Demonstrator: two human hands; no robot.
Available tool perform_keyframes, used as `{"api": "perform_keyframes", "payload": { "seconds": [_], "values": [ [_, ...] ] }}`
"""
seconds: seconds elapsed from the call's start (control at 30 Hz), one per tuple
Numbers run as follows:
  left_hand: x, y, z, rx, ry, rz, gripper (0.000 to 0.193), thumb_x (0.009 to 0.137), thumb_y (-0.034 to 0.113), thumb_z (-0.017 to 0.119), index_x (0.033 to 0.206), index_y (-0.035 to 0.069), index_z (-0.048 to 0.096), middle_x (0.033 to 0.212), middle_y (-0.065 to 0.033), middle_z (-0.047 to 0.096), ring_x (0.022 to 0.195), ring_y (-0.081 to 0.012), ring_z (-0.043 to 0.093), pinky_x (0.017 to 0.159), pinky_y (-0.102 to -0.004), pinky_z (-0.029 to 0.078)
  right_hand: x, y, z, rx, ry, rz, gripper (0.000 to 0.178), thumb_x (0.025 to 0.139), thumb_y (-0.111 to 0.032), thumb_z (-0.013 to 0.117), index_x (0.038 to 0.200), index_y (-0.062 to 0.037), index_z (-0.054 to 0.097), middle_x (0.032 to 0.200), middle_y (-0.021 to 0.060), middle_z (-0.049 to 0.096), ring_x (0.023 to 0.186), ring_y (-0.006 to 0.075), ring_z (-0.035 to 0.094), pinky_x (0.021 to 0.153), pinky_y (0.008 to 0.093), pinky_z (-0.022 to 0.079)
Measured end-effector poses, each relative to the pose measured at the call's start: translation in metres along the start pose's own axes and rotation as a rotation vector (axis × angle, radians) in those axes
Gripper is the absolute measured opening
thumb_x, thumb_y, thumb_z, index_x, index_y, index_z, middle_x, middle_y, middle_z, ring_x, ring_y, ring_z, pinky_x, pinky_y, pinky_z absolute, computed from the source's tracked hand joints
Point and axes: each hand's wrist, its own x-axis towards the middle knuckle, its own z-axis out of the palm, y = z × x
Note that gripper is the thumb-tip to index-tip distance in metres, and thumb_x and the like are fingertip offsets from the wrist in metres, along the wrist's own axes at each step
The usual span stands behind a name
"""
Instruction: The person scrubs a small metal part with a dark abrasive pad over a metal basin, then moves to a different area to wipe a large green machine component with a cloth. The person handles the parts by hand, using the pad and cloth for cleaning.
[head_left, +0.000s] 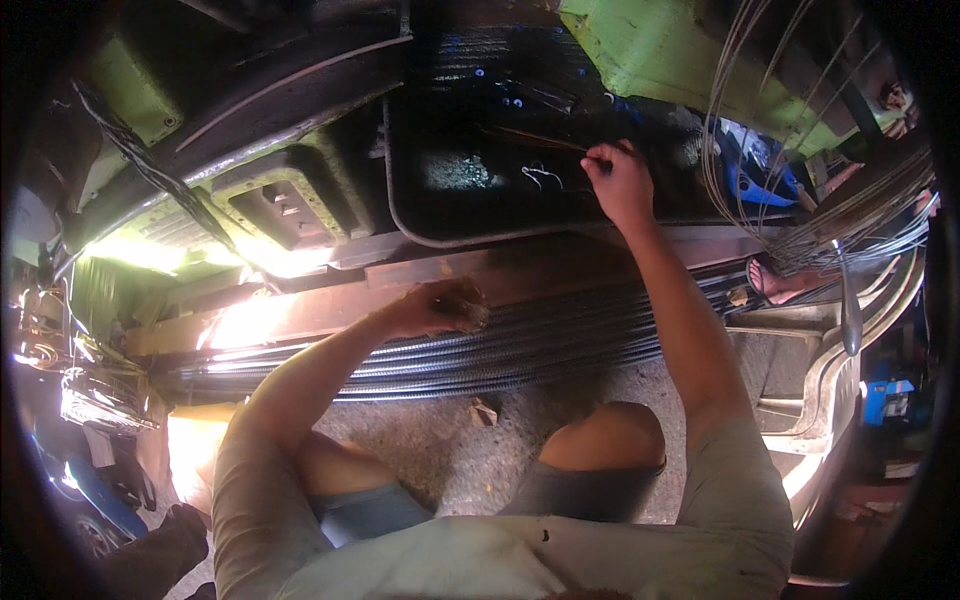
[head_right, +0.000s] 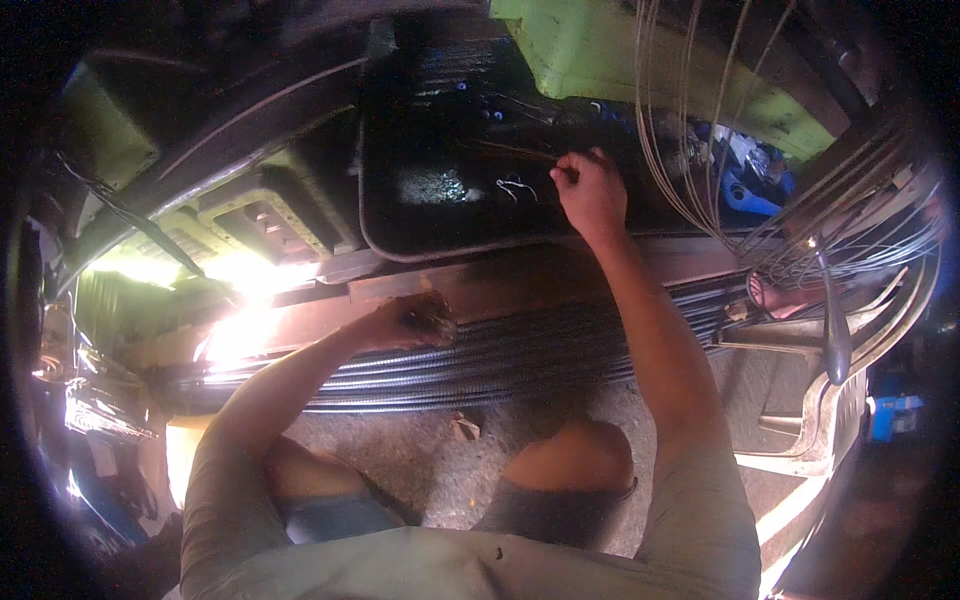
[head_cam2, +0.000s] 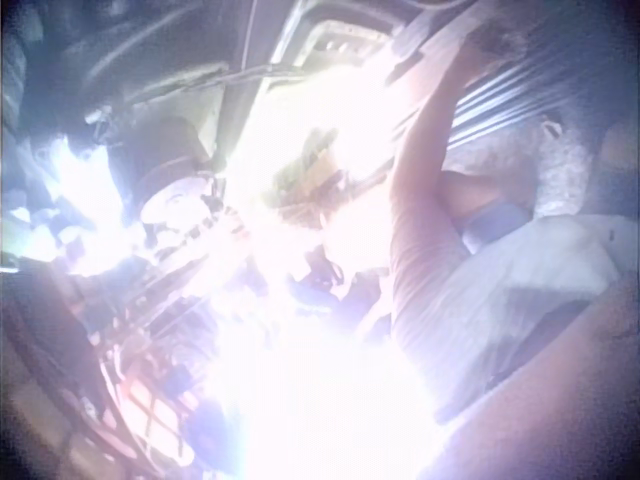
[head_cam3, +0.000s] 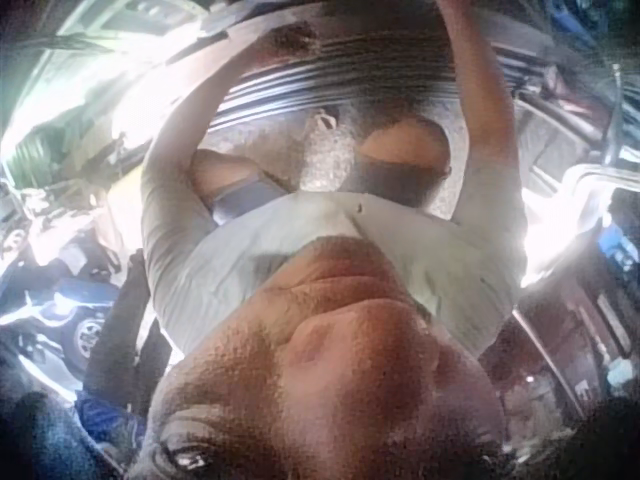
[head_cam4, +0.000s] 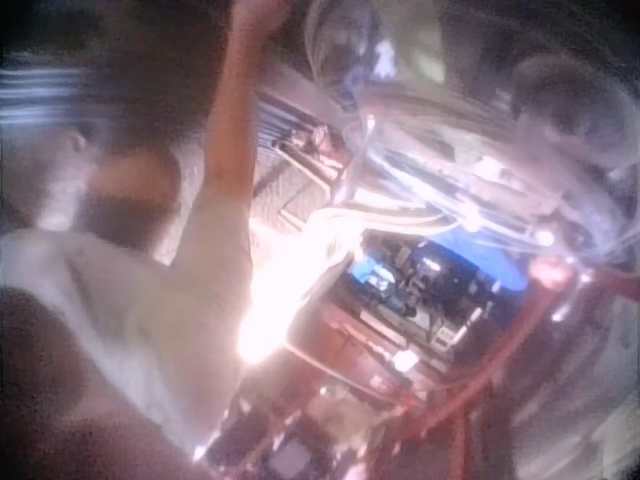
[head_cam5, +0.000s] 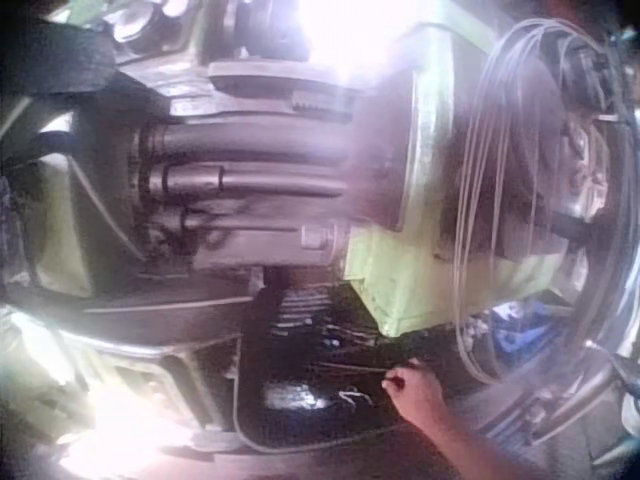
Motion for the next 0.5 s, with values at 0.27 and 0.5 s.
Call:
{"api": "perform_keyframes", "payload": {
  "seconds": [0.27, 0.5],
  "values": [
    [-0.034, -0.032, -0.005, 0.199, 0.118, 0.034, 0.05, 0.084, 0.026, 0.084, 0.127, 0.011, 0.062, 0.111, -0.0047, 0.071, 0.101, -0.0168, 0.066, 0.09, -0.0338, 0.055, 0.113, 0.068, 0.093, 0.263, -0.072, 0.354, 0.024, 0.083, -0.031, 0.076, 0.099, -0.0132, 0.078, 0.102, 0.0128, 0.075, 0.1, 0.0335, 0.071, 0.086, 0.0443, 0.054],
    [-0.08, 0.01, -0.02, 0.109, 0.201, -0.24, 0.044, 0.084, 0.025, 0.083, 0.12, 0.01, 0.063, 0.109, -0.0056, 0.072, 0.101, -0.0154, 0.066, 0.092, -0.0332, 0.053, 0.177, 0.107, 0.15, -0.278, 0.031, 0.345, 0.017, 0.084, -0.024, 0.074, 0.098, -0.0157, 0.075, 0.107, 0.0085, 0.074, 0.105, 0.0302, 0.07, 0.089, 0.0437, 0.055]
  ]
}}
